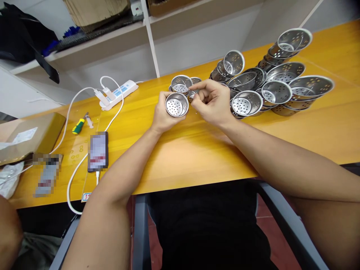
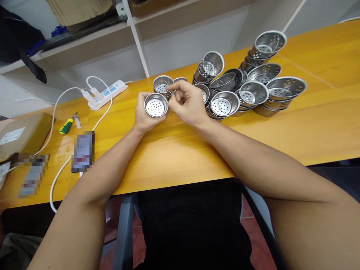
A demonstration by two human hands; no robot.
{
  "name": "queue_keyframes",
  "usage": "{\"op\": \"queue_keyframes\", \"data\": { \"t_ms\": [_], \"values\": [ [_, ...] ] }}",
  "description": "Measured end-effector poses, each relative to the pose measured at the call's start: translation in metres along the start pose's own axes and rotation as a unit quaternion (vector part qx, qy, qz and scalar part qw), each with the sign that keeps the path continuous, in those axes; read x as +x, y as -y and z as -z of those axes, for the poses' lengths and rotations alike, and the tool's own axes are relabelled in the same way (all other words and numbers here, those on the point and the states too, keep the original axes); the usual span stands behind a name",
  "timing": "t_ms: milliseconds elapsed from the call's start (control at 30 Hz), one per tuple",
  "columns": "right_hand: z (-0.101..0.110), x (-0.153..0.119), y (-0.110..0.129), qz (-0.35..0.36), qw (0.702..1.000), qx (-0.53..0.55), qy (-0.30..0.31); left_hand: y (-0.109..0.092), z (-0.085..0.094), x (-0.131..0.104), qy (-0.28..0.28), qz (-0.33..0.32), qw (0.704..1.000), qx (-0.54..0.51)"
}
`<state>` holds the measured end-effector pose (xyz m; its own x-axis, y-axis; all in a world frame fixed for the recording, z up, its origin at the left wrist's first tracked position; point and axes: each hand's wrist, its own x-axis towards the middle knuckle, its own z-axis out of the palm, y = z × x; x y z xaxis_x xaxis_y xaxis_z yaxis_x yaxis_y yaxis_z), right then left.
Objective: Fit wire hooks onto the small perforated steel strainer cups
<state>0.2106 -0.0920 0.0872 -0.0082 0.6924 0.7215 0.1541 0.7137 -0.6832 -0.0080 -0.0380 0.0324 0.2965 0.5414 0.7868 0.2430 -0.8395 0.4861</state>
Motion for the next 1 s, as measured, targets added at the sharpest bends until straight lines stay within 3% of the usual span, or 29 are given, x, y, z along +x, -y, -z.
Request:
{"op": "queue_keyframes", "data": {
  "t_ms": [233, 667, 800, 1000],
  "values": [
    [0.001, 0.001, 0.003, -0.007, 1.000, -0.006, 0.010, 0.002, -0.003, 0.004, 0.007, -0.037, 0.999, 0.002],
    [0.003, 0.001, -0.001, -0.002, 0.999, -0.032, 0.005, -0.009, 0.002, 0.007, -0.019, -0.023, 1.000, -0.001],
    [0.002, 0.001, -0.002, -0.006, 1.000, -0.031, -0.003, -0.008, 0.001, 0.004, -0.008, -0.001, 1.000, 0.006],
    [0.001, 0.000, -0.003, -0.026, 0.999, -0.021, -0.007, -0.006, 0.006, 0.005, 0.031, -0.019, 0.999, -0.002]
  ]
}}
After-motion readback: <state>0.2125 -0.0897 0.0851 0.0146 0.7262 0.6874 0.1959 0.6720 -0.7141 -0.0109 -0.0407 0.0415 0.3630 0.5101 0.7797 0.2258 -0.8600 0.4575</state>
